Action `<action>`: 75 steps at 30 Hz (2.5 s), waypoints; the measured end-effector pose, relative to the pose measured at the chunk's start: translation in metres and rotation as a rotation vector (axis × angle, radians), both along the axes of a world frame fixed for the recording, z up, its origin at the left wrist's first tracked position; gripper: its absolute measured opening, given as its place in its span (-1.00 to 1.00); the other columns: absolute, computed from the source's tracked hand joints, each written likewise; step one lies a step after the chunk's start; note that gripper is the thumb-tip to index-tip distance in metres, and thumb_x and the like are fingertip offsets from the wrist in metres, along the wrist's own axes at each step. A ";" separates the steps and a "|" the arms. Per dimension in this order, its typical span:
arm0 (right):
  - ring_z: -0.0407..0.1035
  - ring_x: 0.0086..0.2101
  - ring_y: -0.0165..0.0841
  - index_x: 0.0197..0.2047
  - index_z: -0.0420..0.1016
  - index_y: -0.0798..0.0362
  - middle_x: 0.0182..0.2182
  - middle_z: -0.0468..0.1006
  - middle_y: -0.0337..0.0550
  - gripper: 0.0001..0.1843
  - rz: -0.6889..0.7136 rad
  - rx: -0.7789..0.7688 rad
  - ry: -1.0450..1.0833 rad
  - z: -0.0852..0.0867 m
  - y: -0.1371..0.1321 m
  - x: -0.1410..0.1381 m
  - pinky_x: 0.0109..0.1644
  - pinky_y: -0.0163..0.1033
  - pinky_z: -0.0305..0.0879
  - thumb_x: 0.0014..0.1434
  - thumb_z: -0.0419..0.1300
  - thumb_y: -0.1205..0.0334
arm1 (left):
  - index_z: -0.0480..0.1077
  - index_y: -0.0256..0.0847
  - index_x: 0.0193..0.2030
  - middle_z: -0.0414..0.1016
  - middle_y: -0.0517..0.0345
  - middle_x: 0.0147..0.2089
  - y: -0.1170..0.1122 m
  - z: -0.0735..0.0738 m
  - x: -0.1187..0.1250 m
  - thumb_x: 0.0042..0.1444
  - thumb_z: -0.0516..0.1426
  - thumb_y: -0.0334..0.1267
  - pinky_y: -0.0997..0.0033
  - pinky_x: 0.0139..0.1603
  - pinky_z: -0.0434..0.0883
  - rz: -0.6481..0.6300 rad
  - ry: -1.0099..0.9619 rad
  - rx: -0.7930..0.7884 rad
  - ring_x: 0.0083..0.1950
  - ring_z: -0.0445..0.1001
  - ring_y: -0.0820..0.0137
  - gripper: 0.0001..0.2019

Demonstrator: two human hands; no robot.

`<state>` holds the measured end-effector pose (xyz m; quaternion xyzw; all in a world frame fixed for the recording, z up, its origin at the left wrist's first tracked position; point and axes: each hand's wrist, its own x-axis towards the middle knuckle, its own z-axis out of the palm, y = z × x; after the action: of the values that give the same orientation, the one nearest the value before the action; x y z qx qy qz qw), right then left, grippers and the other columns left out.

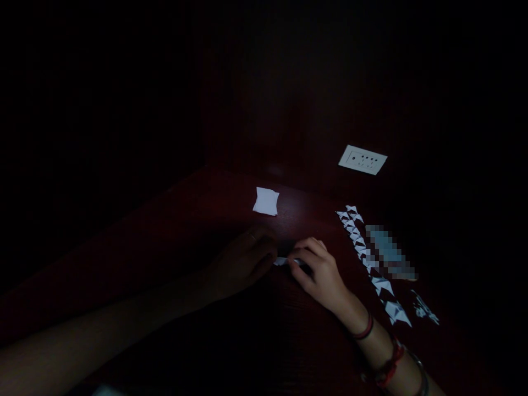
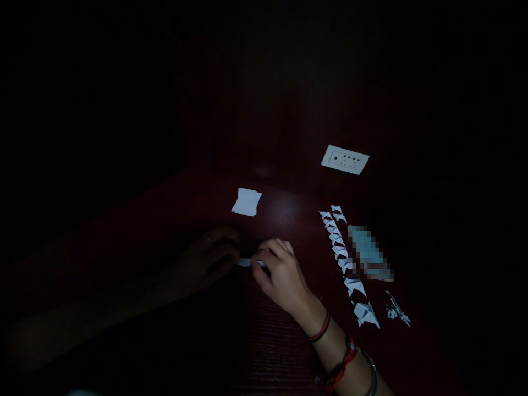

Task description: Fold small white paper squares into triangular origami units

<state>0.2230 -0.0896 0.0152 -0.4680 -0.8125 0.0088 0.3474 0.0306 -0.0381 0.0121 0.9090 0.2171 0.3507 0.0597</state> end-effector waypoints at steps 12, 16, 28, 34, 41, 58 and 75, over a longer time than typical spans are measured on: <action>0.23 -0.23 -0.35 -0.40 0.41 0.07 -0.30 0.32 -0.16 -0.91 -0.054 -0.003 -0.102 0.004 0.005 0.021 -0.11 -0.20 0.09 0.08 0.09 0.34 | 0.30 -0.23 -0.30 0.19 0.11 -0.13 0.010 -0.004 -0.003 0.15 -0.03 -0.42 0.36 -0.08 0.27 -0.021 -0.031 -0.114 -0.09 0.23 0.38 -0.89; 0.23 -0.21 -0.36 -0.39 0.41 0.07 -0.28 0.31 -0.15 -0.91 -0.047 -0.027 -0.099 0.006 0.006 0.023 -0.10 -0.21 0.09 0.09 0.08 0.35 | 0.29 -0.22 -0.34 0.19 0.15 -0.15 0.012 -0.005 -0.003 0.13 -0.02 -0.44 0.39 -0.07 0.26 -0.003 -0.028 -0.176 -0.10 0.23 0.41 -0.89; 0.24 -0.20 -0.30 -0.38 0.36 0.07 -0.27 0.30 -0.13 -0.93 -0.152 -0.005 -0.088 0.008 0.012 0.052 -0.11 -0.16 0.15 0.08 0.06 0.35 | 0.30 -0.23 -0.40 0.23 0.19 -0.20 0.022 -0.004 -0.010 0.09 0.01 -0.40 0.41 -0.15 0.27 0.013 -0.052 -0.310 -0.16 0.26 0.42 -0.91; 0.25 -0.13 -0.31 -0.23 0.40 0.04 -0.19 0.33 -0.11 -0.85 0.024 -0.124 0.016 0.004 0.008 0.023 -0.06 -0.18 0.18 0.09 0.12 0.25 | 0.30 -0.24 -0.40 0.26 0.18 -0.25 0.026 -0.008 -0.004 0.09 0.03 -0.35 0.45 -0.26 0.30 -0.045 -0.081 -0.486 -0.23 0.30 0.44 -0.92; 0.31 -0.30 -0.40 -0.46 0.40 0.08 -0.35 0.36 -0.17 -0.87 0.044 -0.279 0.228 -0.009 0.018 0.019 -0.20 -0.28 0.23 0.10 0.09 0.31 | 0.25 -0.15 -0.03 0.33 0.14 -0.13 0.025 -0.005 -0.010 0.07 0.08 -0.22 0.39 -0.19 0.32 -0.229 0.027 -0.783 -0.15 0.34 0.38 -0.70; 0.29 -0.25 -0.38 -0.33 0.42 0.07 -0.29 0.37 -0.15 -0.93 0.057 -0.202 0.135 -0.007 0.010 0.005 -0.15 -0.25 0.22 0.08 0.13 0.30 | 0.33 -0.21 -0.29 0.37 0.25 -0.35 0.014 -0.001 -0.005 0.07 0.02 -0.29 0.49 -0.34 0.27 -0.040 0.040 -0.671 -0.33 0.36 0.45 -0.89; 0.29 -0.18 -0.33 -0.13 0.43 0.02 -0.25 0.44 -0.12 -0.75 0.080 -0.212 -0.211 -0.016 0.013 0.012 -0.08 -0.17 0.17 0.09 0.14 0.21 | 0.28 -0.22 -0.06 0.26 0.00 -0.03 0.011 -0.020 -0.004 0.05 0.07 -0.38 0.19 -0.04 0.23 0.093 0.287 -0.067 0.00 0.24 0.21 -0.72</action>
<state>0.2353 -0.0768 -0.0009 -0.4677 -0.8570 0.0592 0.2080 0.0270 -0.0269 -0.0082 0.9362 0.2770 0.2121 0.0422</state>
